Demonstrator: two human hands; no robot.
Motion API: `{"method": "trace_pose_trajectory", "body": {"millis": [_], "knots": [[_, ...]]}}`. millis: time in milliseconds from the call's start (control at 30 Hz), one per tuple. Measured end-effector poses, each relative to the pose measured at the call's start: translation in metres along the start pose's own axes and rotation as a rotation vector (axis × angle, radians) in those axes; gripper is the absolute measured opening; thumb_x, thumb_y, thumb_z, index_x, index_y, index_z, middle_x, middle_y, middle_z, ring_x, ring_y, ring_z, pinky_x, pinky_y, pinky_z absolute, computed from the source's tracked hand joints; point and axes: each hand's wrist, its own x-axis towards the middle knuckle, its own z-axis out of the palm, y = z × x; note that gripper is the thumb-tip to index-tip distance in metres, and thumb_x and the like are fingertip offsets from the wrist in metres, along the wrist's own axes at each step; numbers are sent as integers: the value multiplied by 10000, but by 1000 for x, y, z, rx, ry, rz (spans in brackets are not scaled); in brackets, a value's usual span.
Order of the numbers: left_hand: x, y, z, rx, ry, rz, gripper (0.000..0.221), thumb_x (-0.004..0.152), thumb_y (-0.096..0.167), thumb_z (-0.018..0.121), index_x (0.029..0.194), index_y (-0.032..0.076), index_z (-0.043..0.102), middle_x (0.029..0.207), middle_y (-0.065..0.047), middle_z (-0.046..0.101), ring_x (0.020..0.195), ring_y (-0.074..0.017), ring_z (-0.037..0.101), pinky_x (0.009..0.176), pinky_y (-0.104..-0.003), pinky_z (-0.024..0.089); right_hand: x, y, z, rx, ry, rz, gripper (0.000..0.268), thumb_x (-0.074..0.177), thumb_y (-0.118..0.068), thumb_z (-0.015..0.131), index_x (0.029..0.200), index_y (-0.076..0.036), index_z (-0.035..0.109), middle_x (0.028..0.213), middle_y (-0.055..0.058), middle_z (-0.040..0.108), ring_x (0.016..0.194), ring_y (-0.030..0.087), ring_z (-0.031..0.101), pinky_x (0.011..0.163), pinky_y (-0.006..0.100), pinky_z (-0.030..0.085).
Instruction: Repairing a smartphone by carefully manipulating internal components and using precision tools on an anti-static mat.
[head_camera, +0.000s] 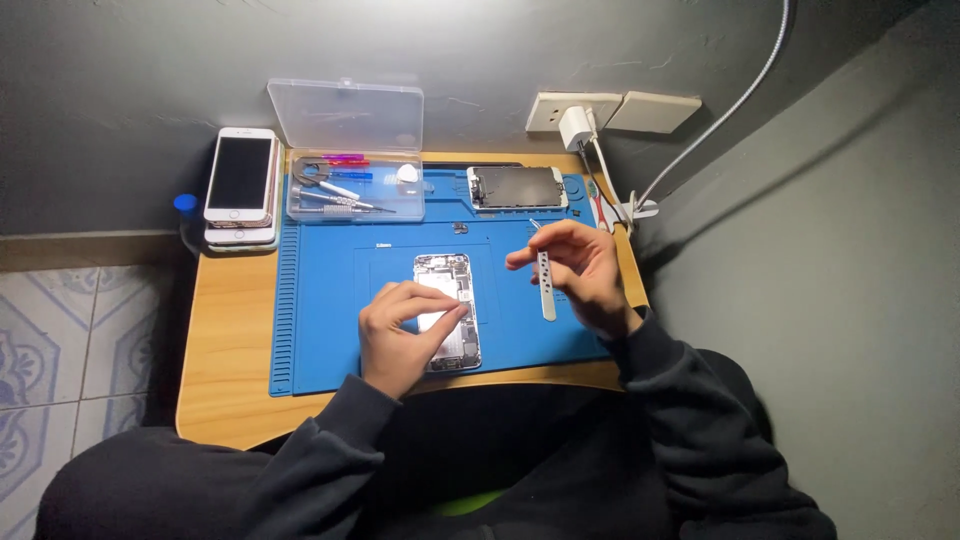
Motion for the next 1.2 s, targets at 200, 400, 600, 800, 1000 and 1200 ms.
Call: {"method": "trace_pose_trajectory", "body": {"millis": [200,400,600,800,1000,1200], "knots": [[3,11,-3,-22,-53,-12,127,775,112,930,842,197,863,801,7,804,774,-205,721,716,-316,558,-9,19,9,-39,105,45,197,897,-57,806,1026,55,707,637,222,731,472,138,617,449,212,478],[1,14,-5,-41,-58,-19,122,774,97,925,844,176,865,806,-9,807,781,-207,722,720,-320,555,-13,12,14,-358,51,-153,157,954,-162,797,942,-5,789,688,123,742,550,131,668,553,234,564],[1,14,-5,-48,-31,-25,124,764,98,932,830,173,859,795,-15,796,773,-205,709,713,-321,546,-16,12,29,-338,21,-206,262,1008,-243,720,917,-1,768,742,131,754,607,172,736,588,284,616],[0,13,-4,-50,-19,-3,126,762,94,930,812,180,853,799,-6,790,780,-201,706,707,-315,542,-18,13,40,-336,-5,-204,265,1043,-264,678,925,-43,762,729,94,746,548,136,673,551,259,566],[-1,13,-4,-58,-27,1,122,756,90,936,802,163,850,807,-18,788,780,-200,690,712,-317,533,-21,16,42,-372,-6,-205,237,1030,-236,686,914,-50,774,737,104,745,518,150,666,519,267,545],[0,14,-4,-65,-36,1,119,763,73,928,806,157,855,810,-26,796,782,-203,692,710,-319,529,-18,10,43,-400,-42,-217,229,1019,-216,693,874,-58,776,665,88,725,507,150,643,532,274,535]]}}
